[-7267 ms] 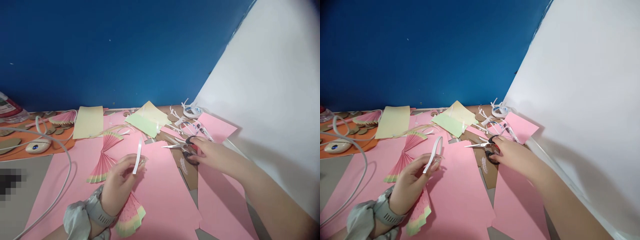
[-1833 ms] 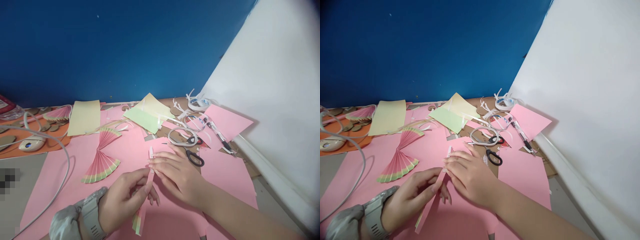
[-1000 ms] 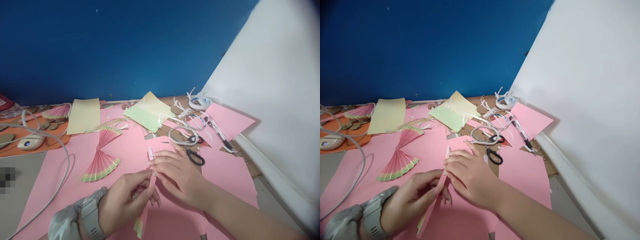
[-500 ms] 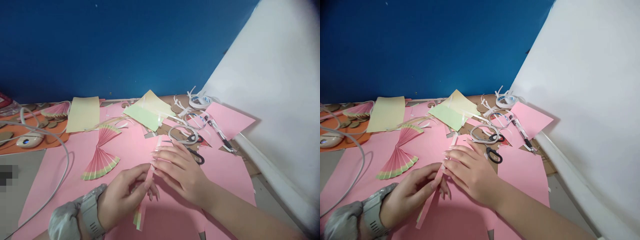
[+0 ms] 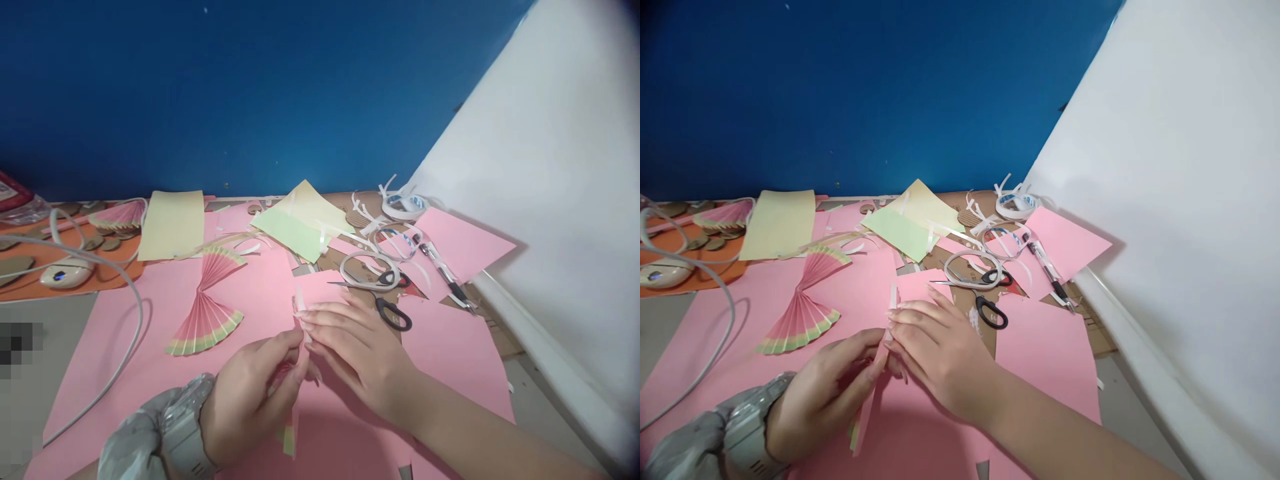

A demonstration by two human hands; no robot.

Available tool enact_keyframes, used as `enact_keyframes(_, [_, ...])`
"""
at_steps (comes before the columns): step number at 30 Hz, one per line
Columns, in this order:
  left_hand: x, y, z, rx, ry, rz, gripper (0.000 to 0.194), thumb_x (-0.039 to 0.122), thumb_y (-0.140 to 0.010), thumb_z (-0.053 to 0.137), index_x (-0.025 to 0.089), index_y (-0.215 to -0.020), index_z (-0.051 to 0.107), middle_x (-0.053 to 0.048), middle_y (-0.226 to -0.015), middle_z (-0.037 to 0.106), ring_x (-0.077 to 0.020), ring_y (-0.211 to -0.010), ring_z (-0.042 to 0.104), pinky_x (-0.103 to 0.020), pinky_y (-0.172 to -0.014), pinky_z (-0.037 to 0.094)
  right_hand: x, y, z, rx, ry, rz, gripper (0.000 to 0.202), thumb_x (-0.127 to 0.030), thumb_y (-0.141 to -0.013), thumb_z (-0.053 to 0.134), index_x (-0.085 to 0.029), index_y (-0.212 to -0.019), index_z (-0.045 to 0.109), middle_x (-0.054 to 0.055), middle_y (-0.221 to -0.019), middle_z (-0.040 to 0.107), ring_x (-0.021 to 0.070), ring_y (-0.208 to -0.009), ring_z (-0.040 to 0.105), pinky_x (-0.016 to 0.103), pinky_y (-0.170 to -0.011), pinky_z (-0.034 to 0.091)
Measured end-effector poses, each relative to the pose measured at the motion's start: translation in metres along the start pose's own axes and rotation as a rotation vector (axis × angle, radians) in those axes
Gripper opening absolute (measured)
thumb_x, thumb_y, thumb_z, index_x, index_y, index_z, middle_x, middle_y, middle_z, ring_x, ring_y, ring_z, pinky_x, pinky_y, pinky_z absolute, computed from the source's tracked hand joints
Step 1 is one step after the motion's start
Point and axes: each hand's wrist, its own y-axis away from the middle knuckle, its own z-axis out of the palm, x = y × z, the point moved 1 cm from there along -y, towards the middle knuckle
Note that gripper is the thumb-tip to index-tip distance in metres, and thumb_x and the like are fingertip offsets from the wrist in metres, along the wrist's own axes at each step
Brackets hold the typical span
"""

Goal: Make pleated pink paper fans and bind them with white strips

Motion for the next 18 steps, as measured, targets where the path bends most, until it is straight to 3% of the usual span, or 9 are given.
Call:
enact_keyframes(9, [0.0025,-0.0011,-0.0010,-0.012,0.035,-0.006,0.011,0.022,-0.092,0.040,0.018,-0.092,0.051,-0.004,-0.088,0.069,-0.0131,-0.080,0.064,-0.022,-0.074,0.046,0.0030,0.0022,-0.0013,-0.071,-0.036,0.021,0.023,-0.013,-0.090,0.044,-0.017,-0.110,0.057,0.005,-0.107,0.067,0.0134,-0.105,0.057,0.036,-0.104,0.029])
enact_keyframes(18, [0.0031,-0.0025,0.0004,-0.009,0.059,-0.005,0.012,0.021,-0.092,0.040,0.018,-0.089,0.051,-0.003,-0.083,0.067,-0.0131,-0.077,0.062,-0.023,-0.071,0.045,0.0018,-0.0005,-0.0017,-0.050,-0.021,0.008,0.022,-0.013,-0.089,0.046,-0.018,-0.105,0.058,0.004,-0.103,0.069,0.0130,-0.099,0.061,0.036,-0.103,0.031])
